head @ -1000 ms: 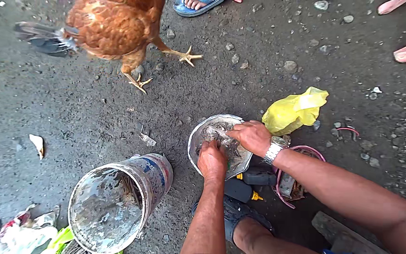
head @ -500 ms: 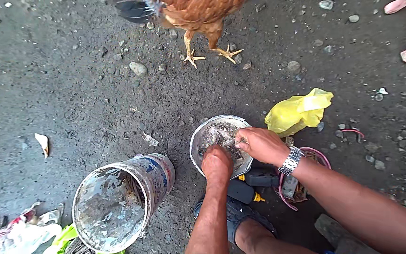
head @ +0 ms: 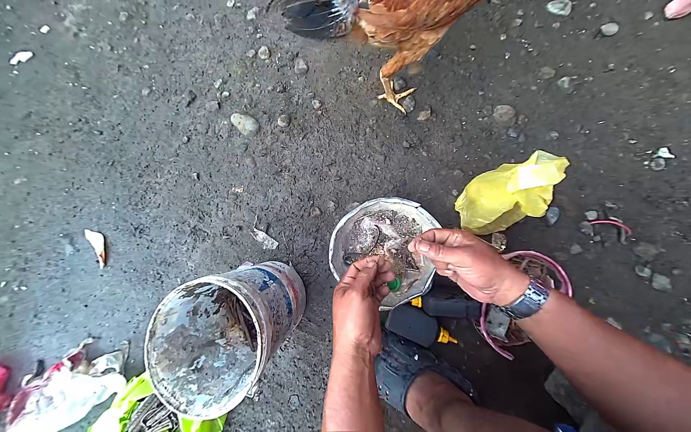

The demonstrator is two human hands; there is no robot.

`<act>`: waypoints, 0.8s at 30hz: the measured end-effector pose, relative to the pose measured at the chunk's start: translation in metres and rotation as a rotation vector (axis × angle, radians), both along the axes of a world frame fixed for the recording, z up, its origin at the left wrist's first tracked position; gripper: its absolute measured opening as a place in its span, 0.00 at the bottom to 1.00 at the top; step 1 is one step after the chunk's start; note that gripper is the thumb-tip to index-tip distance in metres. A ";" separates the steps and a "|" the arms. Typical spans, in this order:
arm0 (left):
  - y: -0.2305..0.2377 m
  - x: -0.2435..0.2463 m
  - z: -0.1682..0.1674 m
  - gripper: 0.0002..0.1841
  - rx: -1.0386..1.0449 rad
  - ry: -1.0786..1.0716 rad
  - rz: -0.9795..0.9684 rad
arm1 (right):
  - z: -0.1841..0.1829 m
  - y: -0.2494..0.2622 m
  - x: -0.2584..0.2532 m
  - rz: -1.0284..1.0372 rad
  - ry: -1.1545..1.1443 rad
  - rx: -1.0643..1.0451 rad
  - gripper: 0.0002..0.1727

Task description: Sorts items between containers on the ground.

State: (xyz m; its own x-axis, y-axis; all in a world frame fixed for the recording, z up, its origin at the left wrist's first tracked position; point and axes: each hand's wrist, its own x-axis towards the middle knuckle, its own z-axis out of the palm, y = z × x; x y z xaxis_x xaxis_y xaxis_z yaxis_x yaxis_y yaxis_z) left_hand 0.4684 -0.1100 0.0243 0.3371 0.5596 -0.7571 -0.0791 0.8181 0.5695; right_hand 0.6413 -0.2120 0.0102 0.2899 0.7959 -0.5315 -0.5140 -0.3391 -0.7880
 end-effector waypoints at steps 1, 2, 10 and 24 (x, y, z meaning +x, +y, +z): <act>0.002 -0.001 0.001 0.15 -0.031 0.011 0.011 | 0.001 0.001 -0.001 -0.007 -0.007 -0.022 0.07; 0.004 -0.002 0.002 0.14 -0.079 0.003 0.037 | 0.002 0.002 -0.002 -0.019 -0.004 -0.047 0.07; 0.003 -0.011 0.001 0.20 -0.316 -0.273 0.173 | 0.001 0.002 -0.009 -0.095 0.282 -0.109 0.13; 0.005 -0.019 0.012 0.25 -0.231 -0.271 0.165 | -0.014 0.000 -0.015 -0.213 0.681 0.047 0.34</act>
State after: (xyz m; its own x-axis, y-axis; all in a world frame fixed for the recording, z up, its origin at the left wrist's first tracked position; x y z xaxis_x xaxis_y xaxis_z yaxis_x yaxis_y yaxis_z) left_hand 0.4494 -0.1052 0.0366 0.4620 0.4483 -0.7653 -0.3426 0.8861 0.3123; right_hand 0.6262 -0.2121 -0.0033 0.0569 0.7855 -0.6162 -0.9483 -0.1505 -0.2794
